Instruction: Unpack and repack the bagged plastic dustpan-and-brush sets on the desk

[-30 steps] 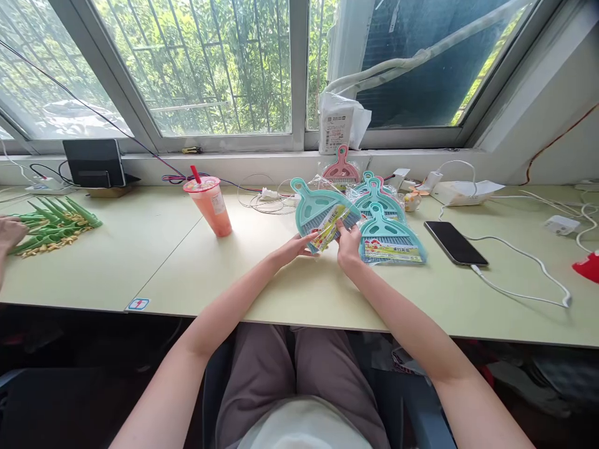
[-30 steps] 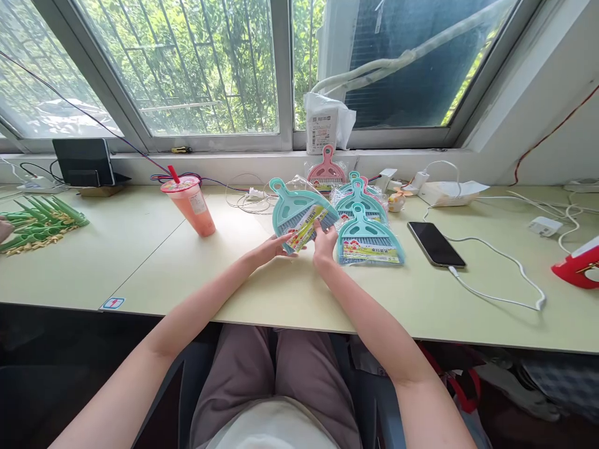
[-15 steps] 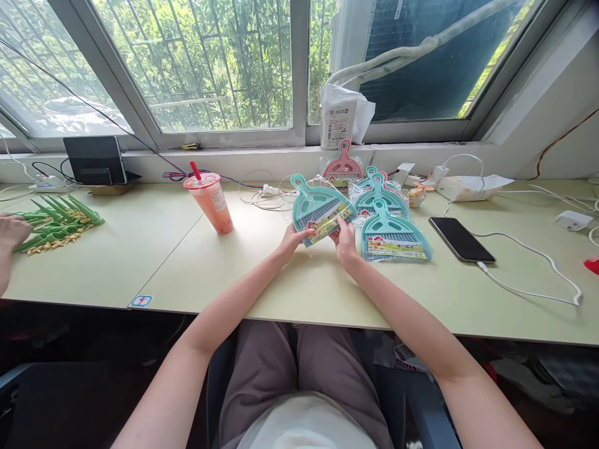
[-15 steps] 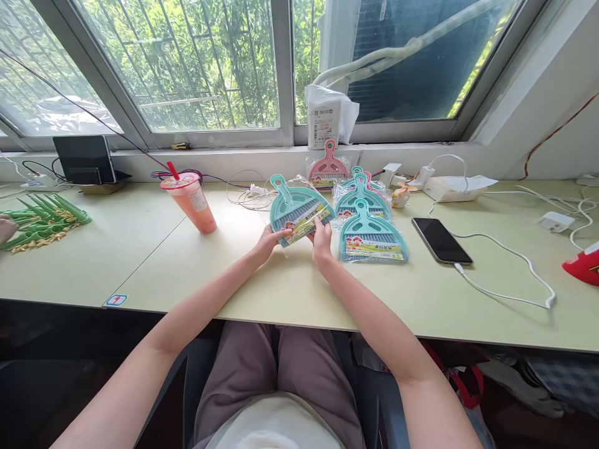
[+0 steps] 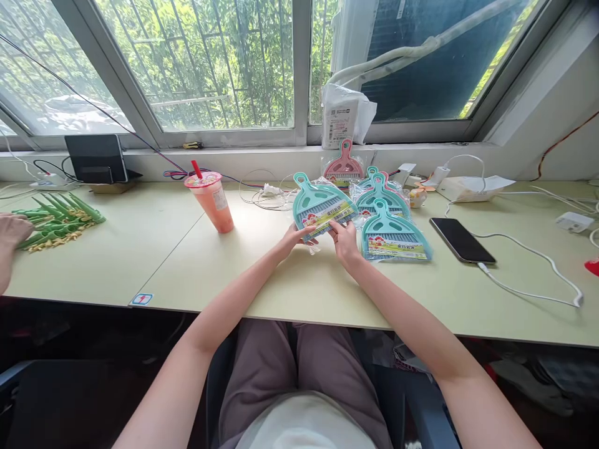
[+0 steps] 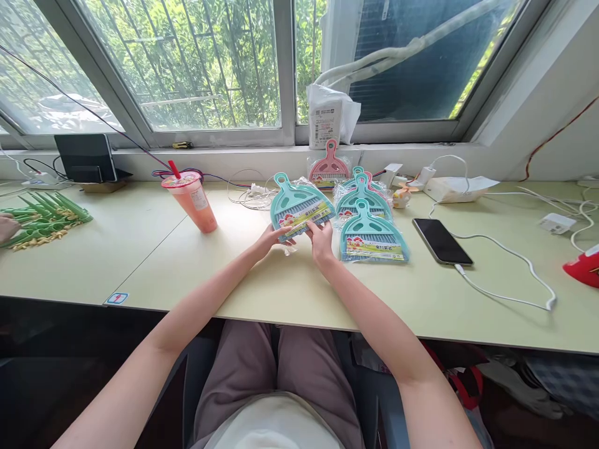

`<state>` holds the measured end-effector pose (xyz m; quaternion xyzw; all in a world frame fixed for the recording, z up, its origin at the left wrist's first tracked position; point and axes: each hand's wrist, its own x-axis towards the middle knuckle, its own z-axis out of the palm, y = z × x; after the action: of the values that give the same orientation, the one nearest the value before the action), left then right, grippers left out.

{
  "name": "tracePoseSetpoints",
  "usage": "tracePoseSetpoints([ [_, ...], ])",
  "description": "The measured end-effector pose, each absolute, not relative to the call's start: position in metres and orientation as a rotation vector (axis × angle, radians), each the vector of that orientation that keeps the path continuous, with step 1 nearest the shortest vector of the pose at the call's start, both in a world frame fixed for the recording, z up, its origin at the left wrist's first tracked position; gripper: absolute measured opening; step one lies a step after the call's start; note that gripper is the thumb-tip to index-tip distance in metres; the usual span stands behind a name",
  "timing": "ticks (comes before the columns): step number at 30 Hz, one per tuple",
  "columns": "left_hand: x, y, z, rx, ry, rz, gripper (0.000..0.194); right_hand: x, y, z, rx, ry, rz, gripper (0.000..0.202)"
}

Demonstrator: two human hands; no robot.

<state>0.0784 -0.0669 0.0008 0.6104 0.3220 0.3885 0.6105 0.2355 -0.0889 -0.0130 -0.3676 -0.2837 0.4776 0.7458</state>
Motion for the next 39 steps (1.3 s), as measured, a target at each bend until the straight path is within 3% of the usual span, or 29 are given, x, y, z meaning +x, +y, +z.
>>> tracePoseSetpoints([
  [7,0.066,-0.059,-0.001,1.390,0.530,0.585,0.071,0.234,-0.090,-0.013,-0.813,-0.622,1.022,0.042],
  [15,0.061,-0.047,-0.003,1.271,0.713,0.887,0.053,0.229,-0.094,-0.016,-0.854,-0.643,1.025,0.044],
  [20,0.064,-0.051,-0.005,1.220,0.751,0.889,0.041,0.234,-0.086,-0.018,-0.924,-0.652,1.100,0.035],
  [24,0.056,-0.041,-0.004,1.123,0.792,0.976,0.034,0.241,-0.078,-0.016,-0.943,-0.735,1.237,0.012],
  [27,0.041,-0.028,0.000,0.994,0.829,1.048,0.031,0.250,-0.078,-0.011,-1.074,-0.885,1.012,0.020],
  [33,0.007,-0.013,0.009,0.839,0.817,1.099,0.028,0.271,-0.090,0.007,-1.269,-1.628,-0.024,0.048],
  [36,0.002,-0.014,0.009,0.835,0.812,1.062,0.032,0.269,-0.093,0.011,-1.224,-1.729,-0.047,0.048],
  [39,0.002,-0.016,0.007,0.869,0.835,0.961,0.027,0.263,-0.094,0.010,-1.120,-1.663,0.095,0.033],
])
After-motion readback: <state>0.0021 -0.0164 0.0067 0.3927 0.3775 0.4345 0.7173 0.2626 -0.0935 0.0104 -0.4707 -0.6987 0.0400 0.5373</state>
